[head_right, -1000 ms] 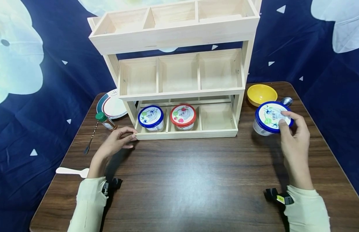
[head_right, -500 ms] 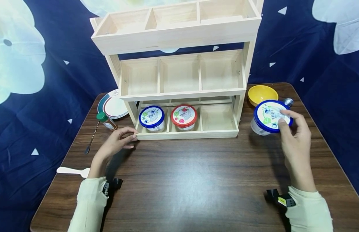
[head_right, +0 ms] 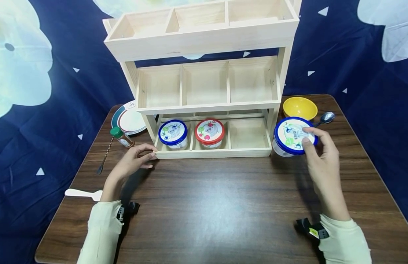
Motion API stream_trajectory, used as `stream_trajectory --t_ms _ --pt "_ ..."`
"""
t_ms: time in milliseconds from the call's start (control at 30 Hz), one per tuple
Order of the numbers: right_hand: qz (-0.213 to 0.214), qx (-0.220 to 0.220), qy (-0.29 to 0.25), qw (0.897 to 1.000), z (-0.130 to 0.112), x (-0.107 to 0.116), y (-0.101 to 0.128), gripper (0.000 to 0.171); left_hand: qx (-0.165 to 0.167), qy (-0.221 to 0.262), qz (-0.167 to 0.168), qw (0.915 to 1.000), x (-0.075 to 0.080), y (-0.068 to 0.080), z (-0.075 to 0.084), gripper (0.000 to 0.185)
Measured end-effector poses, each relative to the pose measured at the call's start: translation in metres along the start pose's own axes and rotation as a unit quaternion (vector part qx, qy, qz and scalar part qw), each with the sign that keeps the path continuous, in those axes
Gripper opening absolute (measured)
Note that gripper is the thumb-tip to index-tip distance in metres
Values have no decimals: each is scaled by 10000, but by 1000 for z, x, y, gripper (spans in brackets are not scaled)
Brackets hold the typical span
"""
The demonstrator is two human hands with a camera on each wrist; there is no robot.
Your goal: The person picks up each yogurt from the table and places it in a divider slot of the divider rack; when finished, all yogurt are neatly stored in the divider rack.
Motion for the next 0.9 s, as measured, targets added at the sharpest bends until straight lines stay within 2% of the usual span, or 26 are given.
stream_trajectory --t_ms 200,433,900 --pt "-274 25 60 9996 0 -10 4 36 -70 50 25 10000 -1 0 -1 22" --pt "-397 198 329 9985 0 -19 7 36 -82 31 26 10000 0 -1 -1 22" --pt "-851 323 153 9957 -3 -40 5 34 -73 54 4 10000 0 0 -1 22"
Point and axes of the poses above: each hand's wrist, its own y-axis away from the middle knuckle, its own x-axis out of the back of the hand, z = x × y, the point moved 1 cm from there along -y, towards the middle knuckle, and after that the axes turned 11 degrees about -y, right-handed, at the moved point
